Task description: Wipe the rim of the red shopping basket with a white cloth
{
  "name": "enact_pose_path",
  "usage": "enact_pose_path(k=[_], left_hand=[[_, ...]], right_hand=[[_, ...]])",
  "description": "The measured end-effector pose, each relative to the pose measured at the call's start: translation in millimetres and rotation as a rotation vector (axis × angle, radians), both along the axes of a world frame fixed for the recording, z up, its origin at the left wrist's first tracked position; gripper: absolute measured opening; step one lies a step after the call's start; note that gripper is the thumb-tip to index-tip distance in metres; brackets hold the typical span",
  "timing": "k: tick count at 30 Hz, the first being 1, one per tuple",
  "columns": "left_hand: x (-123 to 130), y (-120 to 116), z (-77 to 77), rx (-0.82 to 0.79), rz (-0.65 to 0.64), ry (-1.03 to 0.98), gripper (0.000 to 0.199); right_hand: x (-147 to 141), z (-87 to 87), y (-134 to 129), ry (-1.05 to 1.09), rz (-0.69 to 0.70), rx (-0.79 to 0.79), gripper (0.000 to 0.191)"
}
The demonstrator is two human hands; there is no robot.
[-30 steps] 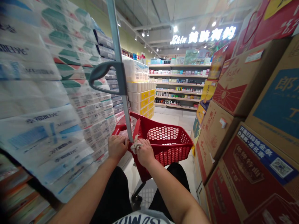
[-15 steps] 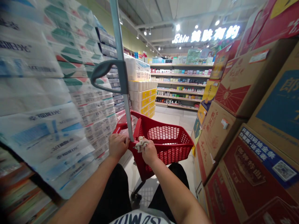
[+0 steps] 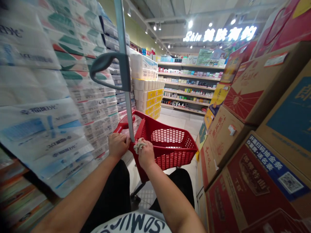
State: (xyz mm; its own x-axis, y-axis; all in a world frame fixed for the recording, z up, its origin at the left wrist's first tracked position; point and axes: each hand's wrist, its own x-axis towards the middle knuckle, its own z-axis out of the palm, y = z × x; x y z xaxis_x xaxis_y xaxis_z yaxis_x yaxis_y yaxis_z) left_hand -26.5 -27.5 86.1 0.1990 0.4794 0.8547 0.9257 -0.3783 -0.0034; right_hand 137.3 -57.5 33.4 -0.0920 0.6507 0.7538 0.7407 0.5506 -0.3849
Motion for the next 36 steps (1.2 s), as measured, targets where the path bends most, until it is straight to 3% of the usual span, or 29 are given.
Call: enact_pose_path(k=[3, 8, 13, 22, 36], left_hand=[[-1, 2, 0.2, -0.016, -0.019, -0.011, 0.029], [-3, -1, 0.7, -0.029, -0.038, -0.007, 0.029], [-1, 0, -1.8, -0.022, -0.018, -0.011, 0.030], [0, 2, -1.5, -0.027, 0.011, 0.018, 0.028], [-10, 6, -5.3, -0.013, 0.012, 0.094, 0.025]], right_hand=[[-6, 5.0, -1, -0.123, 0.005, -0.013, 0.040], [20, -1.0, -7, -0.290, -0.054, -0.044, 0.048], [30, -10.7, -5, -0.217, -0.129, -0.079, 0.043], [32, -3.1, 5, -0.244, -0.069, -0.119, 0.041], [27, -23.5, 8, -0.181, -0.087, -0.046, 0.044]])
